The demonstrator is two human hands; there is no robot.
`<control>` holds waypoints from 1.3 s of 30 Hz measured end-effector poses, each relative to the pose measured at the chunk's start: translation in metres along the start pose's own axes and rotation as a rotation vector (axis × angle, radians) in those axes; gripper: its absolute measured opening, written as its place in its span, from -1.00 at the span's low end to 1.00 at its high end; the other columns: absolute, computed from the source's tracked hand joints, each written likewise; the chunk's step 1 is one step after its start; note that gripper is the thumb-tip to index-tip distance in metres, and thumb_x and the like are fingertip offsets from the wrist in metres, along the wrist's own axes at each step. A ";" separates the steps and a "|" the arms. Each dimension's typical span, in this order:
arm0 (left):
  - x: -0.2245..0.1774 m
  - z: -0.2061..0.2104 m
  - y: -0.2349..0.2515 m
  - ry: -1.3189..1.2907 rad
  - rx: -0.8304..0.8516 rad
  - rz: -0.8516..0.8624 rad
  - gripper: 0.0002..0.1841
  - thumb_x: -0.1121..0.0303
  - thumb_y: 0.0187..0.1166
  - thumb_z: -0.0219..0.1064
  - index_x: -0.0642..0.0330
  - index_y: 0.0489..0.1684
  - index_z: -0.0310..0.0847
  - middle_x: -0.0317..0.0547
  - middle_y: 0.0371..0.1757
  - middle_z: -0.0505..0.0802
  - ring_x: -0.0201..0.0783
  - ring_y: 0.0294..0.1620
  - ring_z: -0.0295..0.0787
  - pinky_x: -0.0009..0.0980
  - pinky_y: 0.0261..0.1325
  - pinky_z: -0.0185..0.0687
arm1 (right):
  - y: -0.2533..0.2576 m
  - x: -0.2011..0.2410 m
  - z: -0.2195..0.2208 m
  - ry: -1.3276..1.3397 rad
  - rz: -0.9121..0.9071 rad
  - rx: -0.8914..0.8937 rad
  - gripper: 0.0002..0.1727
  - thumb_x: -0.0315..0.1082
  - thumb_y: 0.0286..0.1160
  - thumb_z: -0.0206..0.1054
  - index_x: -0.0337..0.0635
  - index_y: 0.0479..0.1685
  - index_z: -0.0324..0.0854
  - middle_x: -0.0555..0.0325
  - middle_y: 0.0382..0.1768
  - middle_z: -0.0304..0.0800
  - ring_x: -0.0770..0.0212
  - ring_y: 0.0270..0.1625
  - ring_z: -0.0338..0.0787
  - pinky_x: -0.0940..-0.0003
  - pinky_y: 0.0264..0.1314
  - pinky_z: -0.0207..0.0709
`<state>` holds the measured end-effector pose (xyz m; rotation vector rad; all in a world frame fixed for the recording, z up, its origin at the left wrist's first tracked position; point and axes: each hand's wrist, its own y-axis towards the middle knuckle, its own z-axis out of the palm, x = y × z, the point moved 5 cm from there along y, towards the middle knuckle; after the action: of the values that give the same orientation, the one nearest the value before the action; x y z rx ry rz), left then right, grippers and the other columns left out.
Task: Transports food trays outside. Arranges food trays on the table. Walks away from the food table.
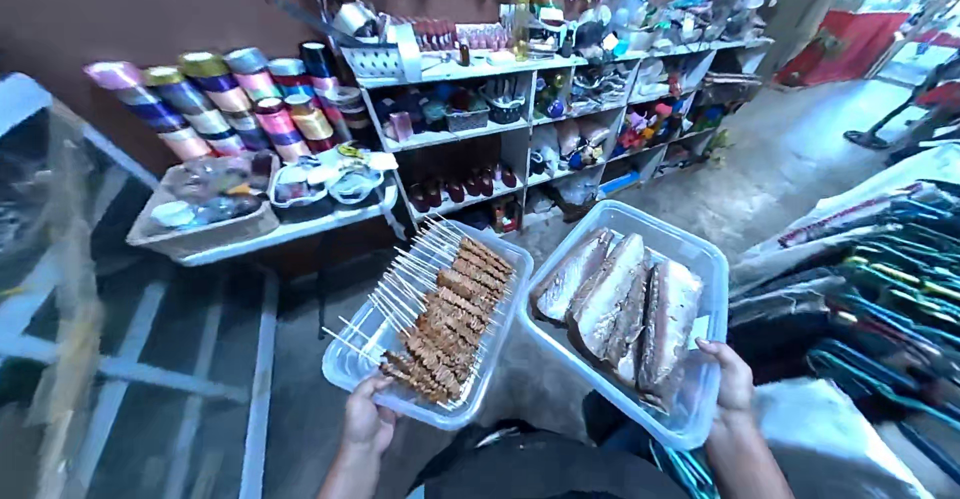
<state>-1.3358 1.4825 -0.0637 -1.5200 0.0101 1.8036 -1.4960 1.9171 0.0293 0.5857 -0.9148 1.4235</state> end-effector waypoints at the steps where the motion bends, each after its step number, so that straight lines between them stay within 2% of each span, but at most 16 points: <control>1: 0.000 0.022 0.016 -0.002 0.011 -0.001 -0.82 0.48 0.55 -0.07 0.06 -0.28 0.46 -0.31 -0.63 0.72 -0.40 -0.66 0.71 -0.42 -0.65 0.66 | 0.026 0.003 0.008 0.007 -0.003 -0.007 -0.74 -0.36 0.45 -0.06 -0.06 -0.27 0.59 0.25 -0.52 0.83 0.40 -0.44 0.86 0.40 -0.40 0.78; 4: -0.009 0.092 0.067 0.021 0.053 -0.019 -0.79 0.47 0.55 -0.09 0.07 -0.32 0.48 -0.29 -0.62 0.75 -0.39 -0.65 0.72 -0.42 -0.62 0.68 | 0.101 0.008 0.027 0.075 -0.039 -0.012 -0.73 -0.37 0.46 -0.07 -0.04 -0.31 0.60 0.28 -0.56 0.82 0.42 -0.46 0.85 0.42 -0.39 0.77; 8: -0.023 0.199 0.147 0.110 0.159 -0.029 -0.82 0.48 0.53 -0.07 0.08 -0.24 0.45 -0.30 -0.58 0.74 -0.40 -0.62 0.73 -0.43 -0.57 0.71 | 0.193 0.008 0.036 0.206 -0.103 0.033 -0.73 -0.34 0.38 0.00 -0.03 -0.39 0.65 0.25 -0.53 0.85 0.40 -0.41 0.87 0.39 -0.35 0.79; 10: -0.029 0.260 0.183 0.164 0.221 -0.050 -0.82 0.48 0.53 -0.07 0.10 -0.15 0.45 -0.26 -0.52 0.76 -0.37 -0.58 0.74 -0.40 -0.53 0.72 | 0.229 0.015 0.036 0.229 -0.142 -0.031 -0.73 -0.34 0.39 -0.01 -0.02 -0.40 0.64 0.26 -0.53 0.84 0.41 -0.41 0.87 0.40 -0.35 0.79; 13: -0.036 0.366 0.234 0.245 0.335 -0.063 -0.81 0.48 0.53 -0.07 0.12 -0.16 0.47 -0.24 -0.56 0.76 -0.37 -0.64 0.72 -0.43 -0.62 0.66 | 0.280 0.035 0.033 0.268 -0.245 -0.124 -0.73 -0.38 0.37 -0.01 -0.03 -0.35 0.65 0.25 -0.49 0.87 0.42 -0.37 0.88 0.42 -0.32 0.80; 15: -0.030 0.436 0.261 0.314 0.426 -0.087 -0.79 0.47 0.55 -0.09 0.12 -0.14 0.48 -0.24 -0.55 0.77 -0.38 -0.62 0.74 -0.42 -0.60 0.68 | 0.304 0.049 0.020 0.279 -0.301 -0.228 -0.71 -0.39 0.39 -0.05 -0.04 -0.33 0.65 0.24 -0.47 0.88 0.41 -0.35 0.89 0.40 -0.30 0.80; 19: 0.011 0.578 0.292 0.336 0.582 -0.127 -0.75 0.46 0.55 -0.13 0.10 -0.28 0.51 -0.26 -0.60 0.78 -0.40 -0.65 0.73 -0.45 -0.63 0.68 | 0.370 0.088 -0.019 0.201 -0.407 -0.444 -0.70 -0.38 0.45 -0.11 -0.03 -0.33 0.59 0.30 -0.52 0.84 0.43 -0.39 0.87 0.42 -0.32 0.79; 22: 0.057 0.674 0.301 0.332 0.646 -0.178 -0.77 0.48 0.52 -0.11 0.12 -0.27 0.50 -0.25 -0.60 0.78 -0.39 -0.66 0.74 -0.44 -0.64 0.68 | 0.432 0.119 -0.048 0.170 -0.485 -0.500 -0.69 -0.41 0.43 -0.11 -0.02 -0.36 0.61 0.30 -0.52 0.85 0.45 -0.39 0.87 0.45 -0.32 0.79; 27: 0.121 0.838 0.300 0.351 0.733 -0.253 -0.75 0.48 0.52 -0.12 0.11 -0.32 0.51 -0.24 -0.65 0.75 -0.43 -0.76 0.63 -0.52 -0.77 0.50 | 0.554 0.195 -0.085 0.112 -0.531 -0.570 -0.65 -0.46 0.44 -0.14 -0.02 -0.38 0.61 0.32 -0.52 0.85 0.47 -0.40 0.86 0.49 -0.33 0.78; 31: 0.163 0.947 0.302 0.379 0.751 -0.299 -0.77 0.48 0.54 -0.12 0.12 -0.27 0.50 -0.25 -0.66 0.72 -0.45 -0.78 0.57 -0.54 -0.78 0.44 | 0.655 0.244 -0.109 0.082 -0.535 -0.568 -0.67 -0.45 0.43 -0.13 -0.04 -0.34 0.61 0.31 -0.49 0.86 0.47 -0.37 0.86 0.47 -0.30 0.79; 34: 0.190 1.033 0.312 0.404 0.756 -0.311 -0.77 0.50 0.54 -0.09 0.15 -0.13 0.51 -0.25 -0.61 0.73 -0.46 -0.77 0.57 -0.56 -0.77 0.44 | 0.735 0.272 -0.132 0.077 -0.559 -0.528 -0.64 -0.42 0.42 -0.09 0.01 -0.45 0.66 0.32 -0.50 0.86 0.48 -0.37 0.86 0.49 -0.28 0.77; 37: 0.218 1.131 0.329 0.417 0.808 -0.327 -0.77 0.50 0.52 -0.07 0.17 -0.10 0.52 -0.25 -0.62 0.72 -0.48 -0.78 0.53 -0.58 -0.78 0.40 | 0.816 0.296 -0.157 0.043 -0.584 -0.552 -0.62 -0.40 0.46 -0.11 0.05 -0.52 0.64 0.36 -0.55 0.84 0.50 -0.41 0.84 0.51 -0.31 0.75; 39: 0.234 1.202 0.338 0.438 0.844 -0.334 -0.76 0.51 0.54 -0.06 0.19 -0.01 0.51 -0.24 -0.59 0.71 -0.46 -0.76 0.53 -0.57 -0.76 0.40 | 0.865 0.313 -0.169 0.049 -0.600 -0.540 -0.65 -0.38 0.44 -0.08 0.04 -0.47 0.66 0.35 -0.50 0.86 0.49 -0.35 0.86 0.49 -0.25 0.77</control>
<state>-2.5278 1.9212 -0.0645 -1.1559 0.6140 0.9652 -2.3401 2.3207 0.0395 0.3646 -0.9328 0.6133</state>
